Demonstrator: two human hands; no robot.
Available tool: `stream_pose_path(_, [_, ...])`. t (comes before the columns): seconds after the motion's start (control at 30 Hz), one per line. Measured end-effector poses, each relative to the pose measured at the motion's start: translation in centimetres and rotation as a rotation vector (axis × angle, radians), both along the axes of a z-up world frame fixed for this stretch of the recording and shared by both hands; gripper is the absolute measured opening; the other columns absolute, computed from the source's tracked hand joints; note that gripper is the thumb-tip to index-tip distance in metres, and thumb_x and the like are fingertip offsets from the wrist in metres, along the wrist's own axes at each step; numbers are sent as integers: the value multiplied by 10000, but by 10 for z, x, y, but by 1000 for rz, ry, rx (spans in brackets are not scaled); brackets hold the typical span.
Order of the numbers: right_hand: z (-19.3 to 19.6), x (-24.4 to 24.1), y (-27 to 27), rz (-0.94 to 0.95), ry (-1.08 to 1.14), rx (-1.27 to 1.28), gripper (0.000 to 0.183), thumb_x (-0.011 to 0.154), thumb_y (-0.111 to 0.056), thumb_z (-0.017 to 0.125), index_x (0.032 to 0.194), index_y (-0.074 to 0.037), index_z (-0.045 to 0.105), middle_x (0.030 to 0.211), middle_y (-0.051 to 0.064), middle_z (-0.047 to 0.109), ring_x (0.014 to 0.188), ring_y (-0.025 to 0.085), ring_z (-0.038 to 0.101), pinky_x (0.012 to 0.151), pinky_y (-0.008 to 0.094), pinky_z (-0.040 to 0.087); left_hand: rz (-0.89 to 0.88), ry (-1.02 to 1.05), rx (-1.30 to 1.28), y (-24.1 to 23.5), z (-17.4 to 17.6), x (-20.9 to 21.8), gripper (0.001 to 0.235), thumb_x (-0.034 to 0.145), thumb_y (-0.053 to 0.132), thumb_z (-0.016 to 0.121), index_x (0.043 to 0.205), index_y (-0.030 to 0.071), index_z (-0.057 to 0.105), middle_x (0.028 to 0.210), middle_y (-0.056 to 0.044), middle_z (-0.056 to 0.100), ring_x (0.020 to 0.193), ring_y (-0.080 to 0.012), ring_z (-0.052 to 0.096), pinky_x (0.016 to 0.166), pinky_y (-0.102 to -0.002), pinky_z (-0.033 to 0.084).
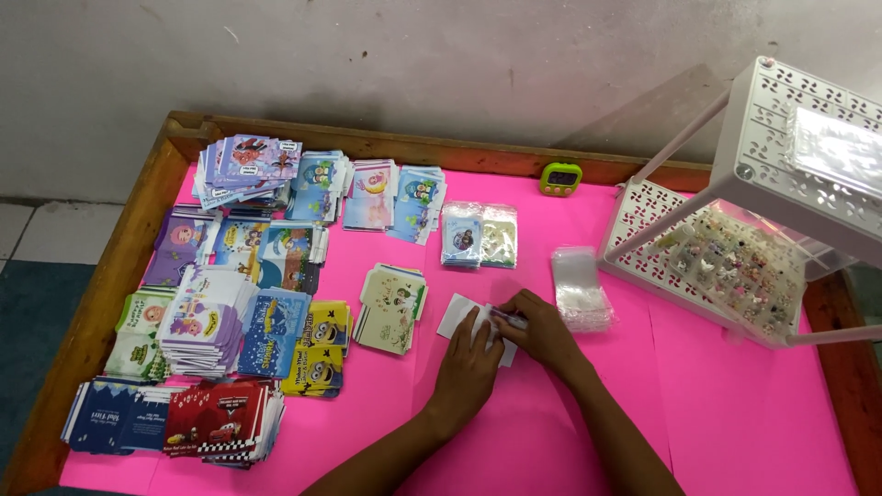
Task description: The person packages individual printed cards by picking up a card and inserting it into a small plastic bag, then sealing the bag with a stapler, and finally placing the packaged card onto a stack. This process is repeated for multiple cards.
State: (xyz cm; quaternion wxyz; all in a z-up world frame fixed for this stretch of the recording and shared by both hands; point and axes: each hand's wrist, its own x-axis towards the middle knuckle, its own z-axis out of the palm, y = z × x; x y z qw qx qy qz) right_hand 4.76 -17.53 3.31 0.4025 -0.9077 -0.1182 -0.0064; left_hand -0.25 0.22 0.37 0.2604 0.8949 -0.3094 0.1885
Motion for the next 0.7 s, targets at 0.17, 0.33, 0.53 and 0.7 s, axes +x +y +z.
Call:
stream_pose_path(0.17, [-1, -36, -19, -146, -7, -33, 187, 785, -150, 836, 914, -58, 737, 878, 15, 717, 671, 132, 674, 620, 277, 553, 3, 28, 8, 0, -3, -1, 311, 834, -20, 645, 1144, -47, 654, 1294, -297, 579, 1412, -513, 405, 1143, -560, 391])
stream_pose_path(0.33, [-3, -68, -16, -190, 107, -73, 147, 793, -162, 826, 889, -96, 738, 893, 36, 760, 648, 119, 712, 576, 235, 623, 10, 58, 28, -2, -9, 0, 344, 832, -11, 645, 1174, -43, 644, 1282, -305, 598, 1423, -513, 380, 1155, -567, 369])
stream_pose_path(0.53, [19, -56, -16, -173, 273, -28, 172, 788, -217, 861, 861, -108, 750, 759, 25, 776, 601, 93, 694, 547, 236, 556, 5, 30, 34, -3, -8, 2, 338, 817, -31, 647, 1155, -48, 641, 1275, -312, 592, 1418, -519, 395, 1155, -564, 380])
stream_pose_path(0.7, [1, -60, -15, -193, 3, -95, 168, 801, -159, 828, 921, -86, 735, 907, 11, 709, 688, 116, 708, 616, 249, 606, 14, 52, 35, -4, -12, -1, 345, 819, -28, 640, 1164, -37, 651, 1294, -310, 584, 1426, -517, 379, 1139, -568, 395])
